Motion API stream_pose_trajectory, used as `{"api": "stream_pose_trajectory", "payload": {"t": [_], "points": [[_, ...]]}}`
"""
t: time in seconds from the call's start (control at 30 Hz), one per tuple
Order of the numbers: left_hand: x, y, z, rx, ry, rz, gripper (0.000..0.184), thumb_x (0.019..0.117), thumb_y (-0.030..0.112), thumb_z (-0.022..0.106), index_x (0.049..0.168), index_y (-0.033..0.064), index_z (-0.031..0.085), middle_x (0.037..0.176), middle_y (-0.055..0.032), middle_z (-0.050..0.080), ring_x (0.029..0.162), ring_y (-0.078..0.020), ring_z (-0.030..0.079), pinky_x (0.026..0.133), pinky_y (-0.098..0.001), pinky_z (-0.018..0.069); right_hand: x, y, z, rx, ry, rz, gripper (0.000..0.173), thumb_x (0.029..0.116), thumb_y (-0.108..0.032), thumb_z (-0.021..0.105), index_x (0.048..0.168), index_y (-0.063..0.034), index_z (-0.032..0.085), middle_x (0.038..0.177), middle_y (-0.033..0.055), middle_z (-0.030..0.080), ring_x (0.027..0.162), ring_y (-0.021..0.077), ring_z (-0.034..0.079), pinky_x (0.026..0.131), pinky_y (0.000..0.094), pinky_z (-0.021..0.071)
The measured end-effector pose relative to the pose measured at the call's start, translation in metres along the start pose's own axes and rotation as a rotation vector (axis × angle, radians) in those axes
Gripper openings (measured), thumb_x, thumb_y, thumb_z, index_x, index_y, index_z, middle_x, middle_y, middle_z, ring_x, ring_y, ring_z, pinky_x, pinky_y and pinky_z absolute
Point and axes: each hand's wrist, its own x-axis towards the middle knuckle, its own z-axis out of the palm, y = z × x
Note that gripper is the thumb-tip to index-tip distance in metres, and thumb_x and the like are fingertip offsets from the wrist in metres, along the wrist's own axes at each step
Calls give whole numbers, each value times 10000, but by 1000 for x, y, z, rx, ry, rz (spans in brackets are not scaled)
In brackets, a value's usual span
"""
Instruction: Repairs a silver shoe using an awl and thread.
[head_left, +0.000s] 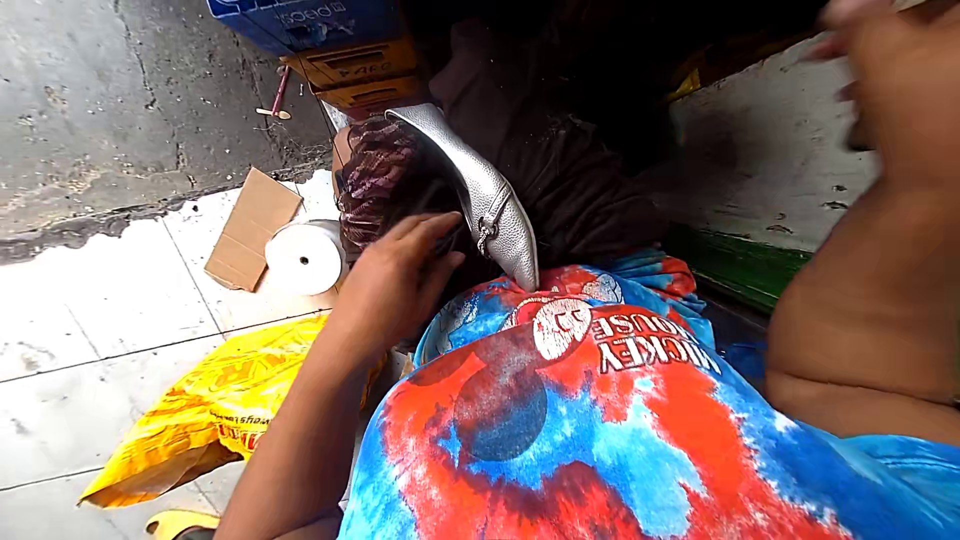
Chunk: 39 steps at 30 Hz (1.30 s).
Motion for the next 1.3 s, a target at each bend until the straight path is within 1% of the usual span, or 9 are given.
{"api": "stream_pose_trajectory", "payload": {"t": [0.1,0.27,0.4,0.6,0.7,0.77,0.87,1.07,1.3], "points": [[9,-8,14,18,7,24,271,1013,251,593,901,45,728,827,-49,664,727,-135,635,676,-332,544,-43,-64,48,141,-311,-405,369,976,-220,664,1283,-19,699,1161,186,693,887,214,692,766,382,601],[-3,-24,9,88,83,-20,347,959,224,522,647,80,569,652,-12,526,599,-107,520,544,-305,412,-54,-64,86,240,-811,-618,319,940,-256,713,1184,-55,754,907,58,693,722,108,617,654,266,527],[-27,-53,-8,220,167,-214,343,950,197,526,700,-27,599,691,-167,606,639,-319,605,577,-531,457,-42,-54,77,279,-791,-634,288,1012,-277,586,809,-124,721,693,-70,602,610,-27,515,541,159,409],[-38,-76,-13,255,300,-313,413,975,230,516,644,-15,488,624,-143,495,582,-267,494,564,-461,374,-41,-67,94,499,-677,-481,267,1035,-232,560,860,-96,709,805,-58,597,691,-58,529,597,103,429],[-39,-71,-22,-421,391,-184,291,977,259,599,693,198,580,892,115,584,846,7,560,731,-177,472,-42,-68,95,952,-695,-325,246,1052,-207,533,958,-77,720,988,-40,702,653,-48,584,513,124,487],[-32,-51,-30,-959,342,26,221,960,304,645,761,254,728,1183,76,697,1105,-116,651,912,-297,562,-42,-68,90,1224,-755,-227,314,1081,-284,503,964,-118,743,984,-21,768,577,-26,611,453,143,489],[-17,-17,-30,-1167,235,255,234,1019,390,581,919,262,749,1020,89,750,776,-25,686,659,-198,571,-45,-71,86,1042,-661,-226,270,1067,-278,555,878,-157,705,786,-84,713,537,-36,573,461,128,483],[2,-11,-2,-44,123,156,243,998,195,594,933,39,768,826,-60,731,728,-127,689,692,-328,570,-68,-81,102,222,-670,-421,379,943,-471,670,760,-139,678,618,-68,569,541,10,524,490,217,445],[4,-49,13,115,165,318,546,1032,392,532,595,73,459,554,-69,432,510,-231,482,492,-386,357,-75,-89,122,173,-621,-557,491,899,-605,629,669,-176,565,526,-93,429,467,35,429,445,266,350]]}}
